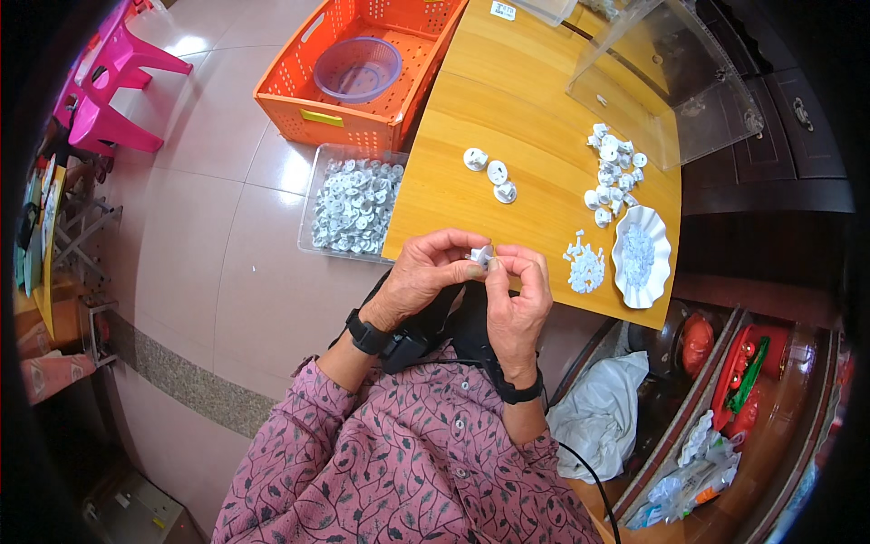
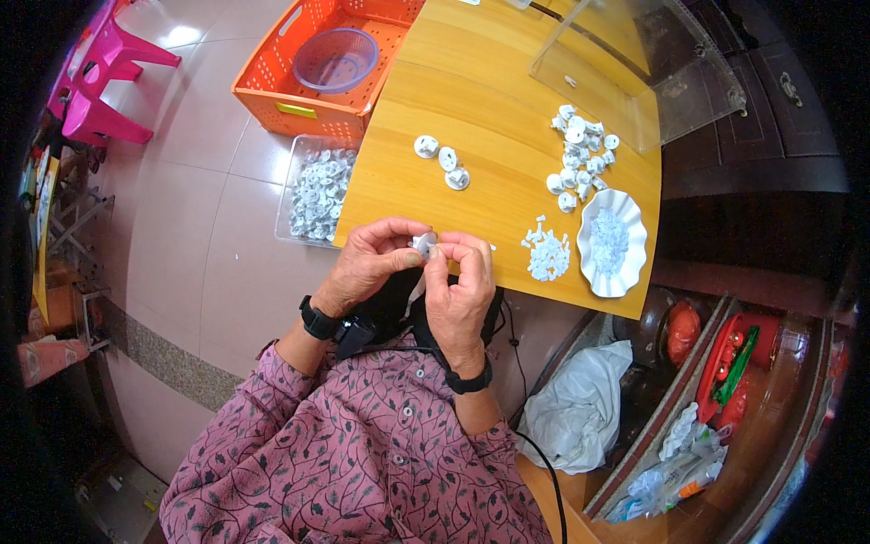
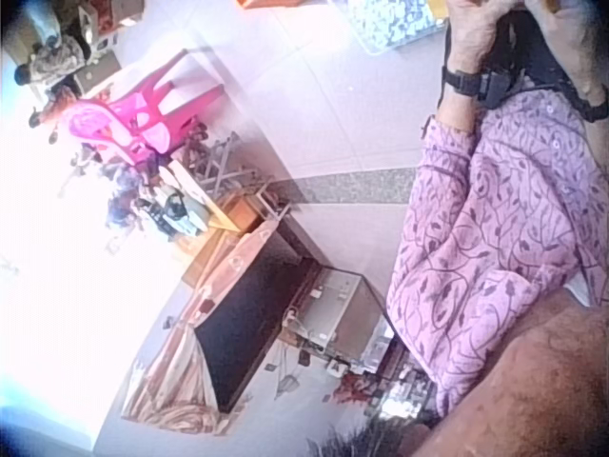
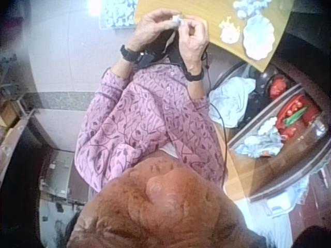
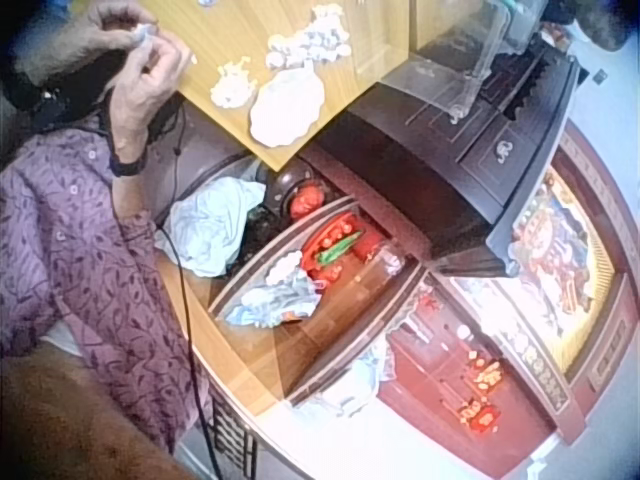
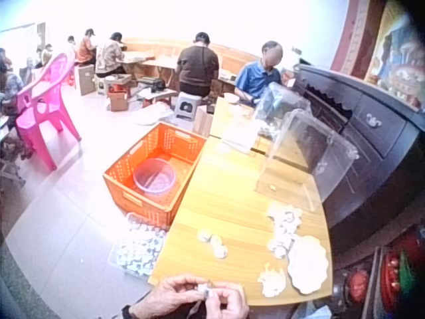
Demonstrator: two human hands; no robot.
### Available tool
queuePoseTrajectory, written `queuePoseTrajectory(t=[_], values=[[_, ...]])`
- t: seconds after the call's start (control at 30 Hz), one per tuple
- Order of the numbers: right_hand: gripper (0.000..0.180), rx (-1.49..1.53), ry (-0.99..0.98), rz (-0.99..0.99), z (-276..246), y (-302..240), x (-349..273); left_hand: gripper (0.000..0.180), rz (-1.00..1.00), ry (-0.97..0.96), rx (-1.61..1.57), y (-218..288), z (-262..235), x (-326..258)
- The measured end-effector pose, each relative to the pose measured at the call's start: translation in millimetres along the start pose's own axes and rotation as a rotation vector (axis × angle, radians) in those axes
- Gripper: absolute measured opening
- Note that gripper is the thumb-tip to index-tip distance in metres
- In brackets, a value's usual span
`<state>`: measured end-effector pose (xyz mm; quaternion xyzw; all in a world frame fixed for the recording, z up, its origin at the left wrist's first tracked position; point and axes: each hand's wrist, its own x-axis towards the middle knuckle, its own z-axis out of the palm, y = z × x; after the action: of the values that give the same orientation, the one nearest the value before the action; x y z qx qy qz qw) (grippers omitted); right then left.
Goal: Assembling small white plastic housing components at a wooden table.
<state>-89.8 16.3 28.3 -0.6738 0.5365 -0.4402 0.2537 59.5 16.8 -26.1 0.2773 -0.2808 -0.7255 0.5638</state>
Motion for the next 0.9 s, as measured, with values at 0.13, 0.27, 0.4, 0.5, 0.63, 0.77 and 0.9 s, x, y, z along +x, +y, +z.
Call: queuePoseTrajectory(t=[0.13, 0.27, 0.4, 0.5, 0.63, 0.77, 0.9], values=[[0.01, -0.039, 0.002, -0.045, 0.5, -0.3, -0.3, 0.035, 0.007, -0.016, 0.011, -1.6, -1.2, 0.0], [0.009, -0.061, 0.0, -0.062, 2.6, -1.5, -1.1, 0.034, 0.014, -0.018, 0.029, -1.7, -1.9, -0.1], [0.009, -0.024, -0.016, -0.035, 1.2, -0.4, -1.0, 0.034, 0.014, -0.013, 0.043, -1.1, -1.8, -0.4], [0.008, 0.033, -0.018, -0.001, -0.1, 0.8, -1.6, 0.033, -0.003, -0.012, 0.023, -0.4, -0.8, 0.0], [0.008, 0.057, -0.016, -0.007, 0.7, 0.4, -1.0, 0.033, -0.008, -0.002, 0.007, -1.5, -1.6, 0.0], [0.008, 0.012, -0.045, -0.008, -2.0, -0.6, -0.4, 0.033, -0.003, -0.006, 0.016, -0.9, -0.3, -0.4], [0.008, -0.016, -0.054, -0.001, -2.6, -1.8, -0.9, 0.032, -0.008, -0.02, 0.028, 1.0, 0.1, -0.6]])
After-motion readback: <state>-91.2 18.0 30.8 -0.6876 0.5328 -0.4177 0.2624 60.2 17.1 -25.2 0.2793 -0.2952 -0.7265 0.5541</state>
